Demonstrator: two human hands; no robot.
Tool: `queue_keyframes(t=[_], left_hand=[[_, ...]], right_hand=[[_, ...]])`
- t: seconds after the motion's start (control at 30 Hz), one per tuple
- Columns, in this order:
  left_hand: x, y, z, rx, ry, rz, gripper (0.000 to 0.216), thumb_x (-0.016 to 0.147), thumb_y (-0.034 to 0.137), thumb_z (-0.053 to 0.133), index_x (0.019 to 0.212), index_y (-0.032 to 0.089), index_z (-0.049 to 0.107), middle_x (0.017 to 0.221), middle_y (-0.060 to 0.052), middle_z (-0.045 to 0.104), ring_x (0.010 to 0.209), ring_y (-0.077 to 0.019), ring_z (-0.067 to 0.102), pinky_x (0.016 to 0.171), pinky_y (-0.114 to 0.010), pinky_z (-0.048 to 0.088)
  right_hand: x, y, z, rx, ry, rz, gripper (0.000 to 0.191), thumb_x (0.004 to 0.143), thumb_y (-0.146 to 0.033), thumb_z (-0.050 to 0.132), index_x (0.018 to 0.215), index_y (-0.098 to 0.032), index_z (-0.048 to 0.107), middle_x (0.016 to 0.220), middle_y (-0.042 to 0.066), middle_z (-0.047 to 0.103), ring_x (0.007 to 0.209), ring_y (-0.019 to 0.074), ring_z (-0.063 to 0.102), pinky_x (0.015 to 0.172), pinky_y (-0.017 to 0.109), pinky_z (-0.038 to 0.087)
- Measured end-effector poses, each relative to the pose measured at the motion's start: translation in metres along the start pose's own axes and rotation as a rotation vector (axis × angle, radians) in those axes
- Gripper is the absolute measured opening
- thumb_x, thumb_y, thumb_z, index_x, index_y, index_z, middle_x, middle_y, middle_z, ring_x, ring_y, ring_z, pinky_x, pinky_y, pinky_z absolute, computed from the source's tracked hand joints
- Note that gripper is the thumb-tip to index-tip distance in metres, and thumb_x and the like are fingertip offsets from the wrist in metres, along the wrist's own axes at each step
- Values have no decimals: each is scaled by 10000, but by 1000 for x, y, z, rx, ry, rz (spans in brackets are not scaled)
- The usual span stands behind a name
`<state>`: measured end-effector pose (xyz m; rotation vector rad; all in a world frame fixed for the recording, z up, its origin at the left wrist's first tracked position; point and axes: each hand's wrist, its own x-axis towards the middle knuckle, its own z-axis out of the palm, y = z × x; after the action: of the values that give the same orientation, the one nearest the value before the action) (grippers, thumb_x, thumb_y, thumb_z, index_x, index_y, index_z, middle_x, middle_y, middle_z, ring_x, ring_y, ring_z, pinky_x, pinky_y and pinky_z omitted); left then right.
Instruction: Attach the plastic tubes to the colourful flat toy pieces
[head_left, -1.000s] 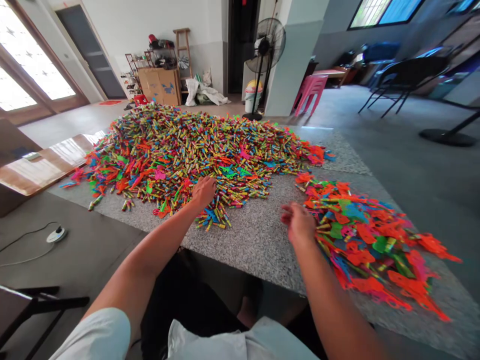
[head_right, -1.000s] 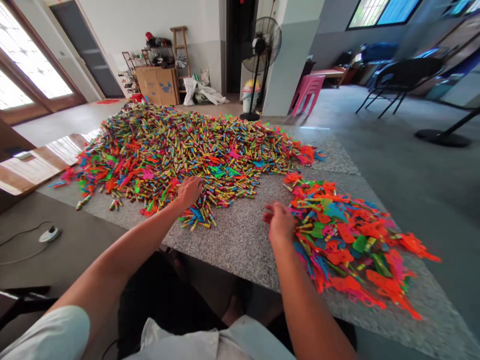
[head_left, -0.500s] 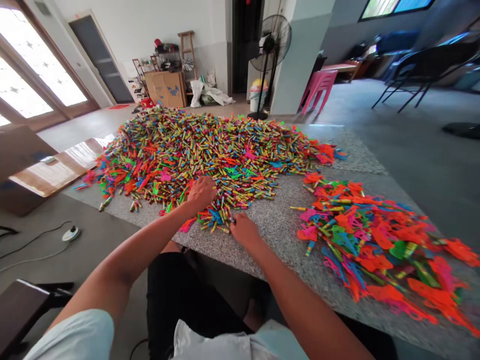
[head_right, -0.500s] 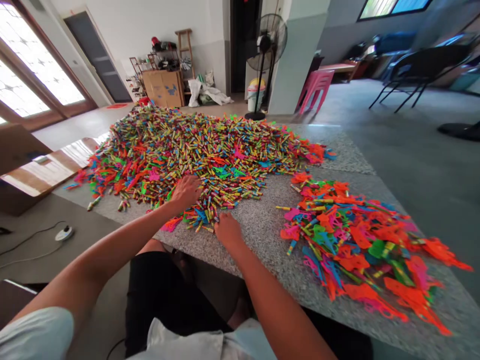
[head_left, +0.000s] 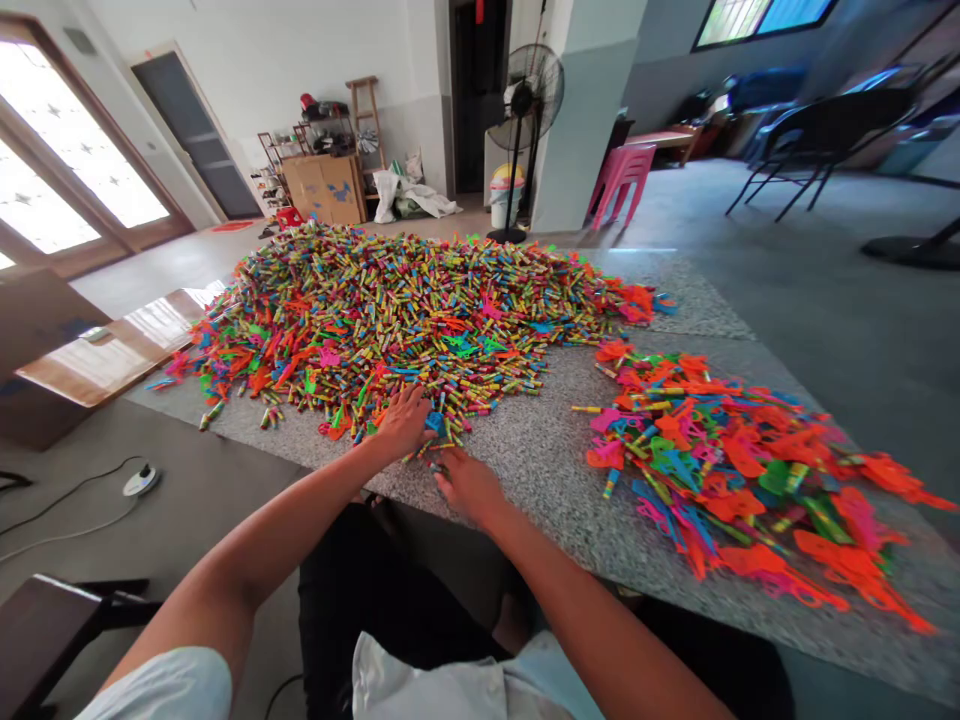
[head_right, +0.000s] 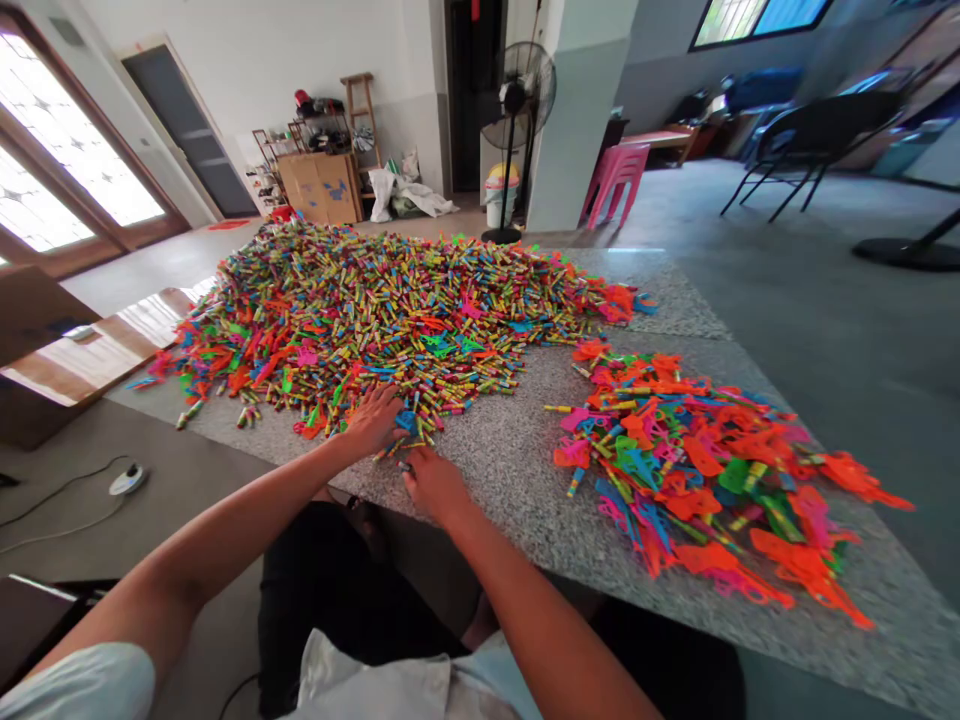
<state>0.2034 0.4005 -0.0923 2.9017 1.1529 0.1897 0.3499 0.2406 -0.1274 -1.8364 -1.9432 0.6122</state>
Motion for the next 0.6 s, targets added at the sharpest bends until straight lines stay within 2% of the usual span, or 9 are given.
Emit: queue_keyframes(t=[0.07,0.13,0.23,0.3,0.4,0.5,0.6], left_hand=[[3,-1,-8,-83,1,-12,321,857,301,825,1149,235,712,1410,-128,657,1412,-322,528,1223,-509,372],[4,-2,-18,-214,15,-88,187,900,267,757,1079,234,713,1173,-84,746,1196,-275,654,1119,-445,457],[1,-1,-34,-545,44,-225,154,913,309,709,1033,212,708,954,-32,759,933,-216,703,910,-342,528],[-4,3,-46,-840,-31,-203,205,905,367,701,1013,192,708,862,-16,748,822,-184,696,802,-295,531],[-12,15,-63,-1174,-255,-94,303,872,423,732,1024,161,732,778,-16,719,696,-146,664,693,-260,520],[-16,28,-74,-1263,-424,-33,384,822,431,786,1084,150,767,797,-22,714,643,-121,631,626,-238,503],[-15,39,-78,-1226,-449,10,386,853,465,764,1086,158,796,789,-15,695,626,-105,606,593,-218,491]], right_hand=[[5,3,-2,81,44,55,270,1024,-283,597,1270,-199,671,1382,131,687,1162,255,692,960,335,503],[7,10,-6,211,110,110,250,1023,-266,576,1239,-197,680,1305,127,727,1140,253,697,975,348,503],[6,23,-18,462,225,156,239,1012,-303,551,1177,-206,695,1109,95,774,1010,238,712,915,358,527],[3,28,-31,669,296,150,288,977,-364,580,1209,-219,671,1021,61,769,867,210,697,787,329,542],[-2,26,-57,948,344,144,432,907,-447,667,1277,-232,604,891,4,734,633,152,597,577,266,486],[-9,18,-79,1058,326,99,417,878,-487,726,1190,-229,628,823,-17,705,571,123,546,516,242,455],[-17,12,-89,1071,283,51,344,887,-491,725,1094,-221,678,774,-22,682,555,115,540,514,244,460]])
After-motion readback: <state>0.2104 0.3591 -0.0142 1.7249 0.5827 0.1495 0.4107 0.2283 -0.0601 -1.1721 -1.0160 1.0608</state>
